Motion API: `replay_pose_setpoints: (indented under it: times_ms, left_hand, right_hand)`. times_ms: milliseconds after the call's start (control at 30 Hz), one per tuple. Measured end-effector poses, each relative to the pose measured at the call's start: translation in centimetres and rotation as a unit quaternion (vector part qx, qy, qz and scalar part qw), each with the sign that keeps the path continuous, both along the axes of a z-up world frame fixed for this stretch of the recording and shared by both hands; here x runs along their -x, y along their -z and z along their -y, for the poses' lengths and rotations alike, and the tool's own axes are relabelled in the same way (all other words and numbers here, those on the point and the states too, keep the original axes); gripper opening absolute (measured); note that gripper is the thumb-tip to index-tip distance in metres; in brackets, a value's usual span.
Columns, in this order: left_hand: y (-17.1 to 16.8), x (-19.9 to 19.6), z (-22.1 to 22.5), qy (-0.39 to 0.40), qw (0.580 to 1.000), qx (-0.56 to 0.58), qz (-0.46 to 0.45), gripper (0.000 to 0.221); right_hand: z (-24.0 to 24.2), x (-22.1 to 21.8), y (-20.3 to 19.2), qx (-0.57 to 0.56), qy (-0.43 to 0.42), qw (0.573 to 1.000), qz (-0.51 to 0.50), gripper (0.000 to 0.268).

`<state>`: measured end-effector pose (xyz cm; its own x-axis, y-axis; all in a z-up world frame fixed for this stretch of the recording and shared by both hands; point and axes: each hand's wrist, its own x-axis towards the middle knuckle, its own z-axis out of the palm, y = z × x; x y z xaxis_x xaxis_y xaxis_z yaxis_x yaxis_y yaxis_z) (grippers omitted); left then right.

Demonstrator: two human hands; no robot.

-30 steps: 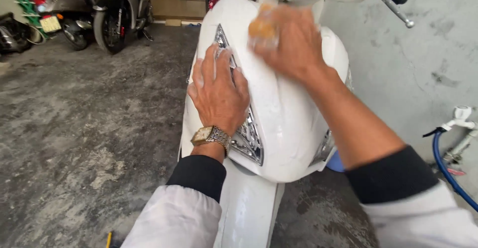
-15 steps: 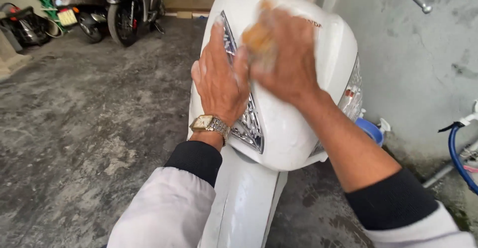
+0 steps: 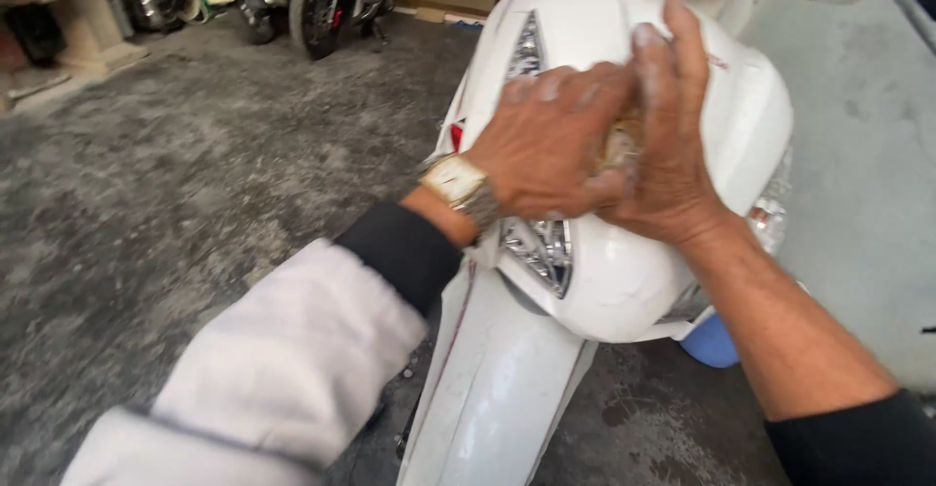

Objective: The person scrubs the front fairing, headlight, and side panels of a white Honda scooter using a soapy sponge. They then move to the seat and scrub the black textured surface with the same sponge, creating a thick lather.

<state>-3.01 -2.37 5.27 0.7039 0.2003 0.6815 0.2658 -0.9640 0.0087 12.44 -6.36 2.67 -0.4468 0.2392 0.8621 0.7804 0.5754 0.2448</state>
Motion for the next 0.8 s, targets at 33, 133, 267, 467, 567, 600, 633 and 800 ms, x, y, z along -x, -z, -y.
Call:
replay_pose_setpoints:
  times_ms: [33,133,267,467,567,600,633,800]
  left_hand:
    - [0.6,-0.3,-1.0,-0.01,1.0,0.005,0.004,0.06]
    - [1.7,-0.2,-3.4,-0.099,0.991,-0.089,0.011,0.073]
    - [2.9,2.1,-4.0,-0.099,0.992,-0.039,0.073,0.078]
    - [4.3,3.8,-2.3,-0.01,0.81,0.461,0.363,0.054]
    - [5.3,4.0,-1.0,0.082,0.76,0.498,0.41,0.068]
    - [5.6,4.1,-0.2,0.073,0.762,0.499,0.406,0.084]
    - [6.8,3.6,-1.1,0.073,0.76,0.502,0.405,0.084]
    - [13.9,2.5,-8.7,-0.115,0.633,0.572,0.509,0.066]
  right_hand:
    - [0.1,0.0,0.0,0.005,-0.01,1.0,0.004,0.091]
    - [0.4,0.2,-0.8,0.003,-0.012,1.0,0.021,0.104]
    - [1.0,0.6,-1.2,0.047,0.041,0.995,0.076,0.112]
    - [1.3,2.3,-1.8,0.119,0.135,0.983,0.035,0.101]
    - [1.0,2.3,-1.7,0.124,0.159,0.979,0.007,0.089]
    - [1.0,2.1,-1.6,0.111,0.155,0.982,0.008,0.084]
    - [1.1,1.8,-1.3,0.114,0.156,0.981,0.008,0.084]
    - [0.6,1.9,-1.4,0.111,0.193,0.975,0.009,0.079]
